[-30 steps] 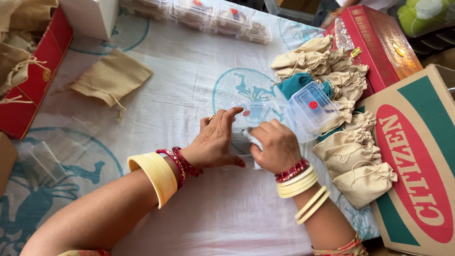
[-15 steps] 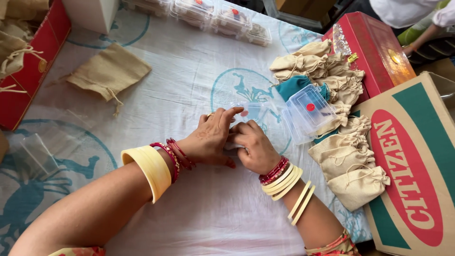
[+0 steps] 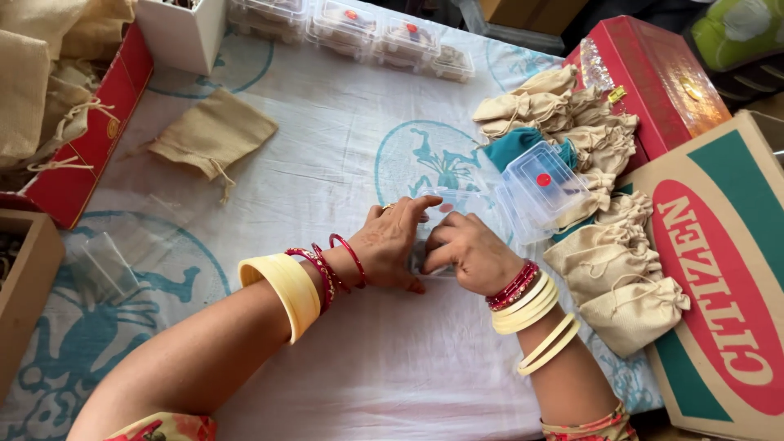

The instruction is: Packing various jewelry items like beads and necklaces into small plastic boxes and fabric pouches.

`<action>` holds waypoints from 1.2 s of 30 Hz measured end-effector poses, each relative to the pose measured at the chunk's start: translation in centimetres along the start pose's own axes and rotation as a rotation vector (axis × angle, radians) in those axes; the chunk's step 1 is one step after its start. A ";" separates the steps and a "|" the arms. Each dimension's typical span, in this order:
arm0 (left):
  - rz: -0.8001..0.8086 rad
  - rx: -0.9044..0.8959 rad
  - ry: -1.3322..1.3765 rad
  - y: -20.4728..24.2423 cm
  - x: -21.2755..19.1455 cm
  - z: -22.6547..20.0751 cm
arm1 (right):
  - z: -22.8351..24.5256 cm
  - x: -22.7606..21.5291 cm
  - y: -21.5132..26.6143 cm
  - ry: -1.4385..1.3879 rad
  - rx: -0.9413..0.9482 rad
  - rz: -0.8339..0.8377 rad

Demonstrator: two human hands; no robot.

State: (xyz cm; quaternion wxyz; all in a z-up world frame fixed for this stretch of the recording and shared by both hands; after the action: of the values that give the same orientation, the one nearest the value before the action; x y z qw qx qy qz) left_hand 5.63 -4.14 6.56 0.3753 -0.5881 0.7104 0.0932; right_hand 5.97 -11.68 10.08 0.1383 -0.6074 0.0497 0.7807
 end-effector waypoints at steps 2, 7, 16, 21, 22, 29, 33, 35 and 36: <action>0.008 -0.005 -0.007 -0.1 0.0 0.0 | -0.7 -0.2 0.8 0.048 0.052 0.028; 0.029 -0.005 -0.013 0.2 -0.2 0.1 | -1.8 -0.1 1.5 0.097 0.133 0.075; 0.093 -0.012 -0.006 0.4 -0.5 0.0 | -0.6 -4.6 2.1 0.304 0.077 -0.212; 0.033 0.002 0.099 0.2 -1.0 0.4 | -0.5 -6.6 2.6 0.502 0.163 -0.632; 0.037 0.003 0.102 0.1 -1.1 0.4 | -0.4 -6.2 2.2 0.502 0.168 -0.631; 0.045 -0.045 0.167 0.3 -1.2 0.7 | -1.6 -3.7 1.0 0.155 0.207 -0.582; -0.028 0.101 0.034 0.1 -1.0 -0.4 | 2.0 -2.5 -0.2 0.109 -0.001 -0.465; 0.027 0.033 0.063 0.2 -1.1 -0.5 | 2.3 -2.4 -0.1 0.100 0.008 -0.430; 0.079 -0.035 0.092 0.4 -0.9 -0.3 | 2.4 -2.2 -0.2 0.092 0.014 -0.395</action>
State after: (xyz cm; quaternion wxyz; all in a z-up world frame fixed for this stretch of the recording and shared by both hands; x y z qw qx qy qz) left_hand 5.17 -3.49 7.28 0.3279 -0.5697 0.7479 0.0930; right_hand 4.26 -11.19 12.81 0.2903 -0.6396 -0.0588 0.7094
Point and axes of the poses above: each hand's wrist, its own y-axis away from the middle knuckle, its own x-axis out of the palm, z = x × y, the point moved 10 cm from there along -y, towards the middle knuckle, and after that the axes turned 3 degrees about x, right-handed, at the moved point
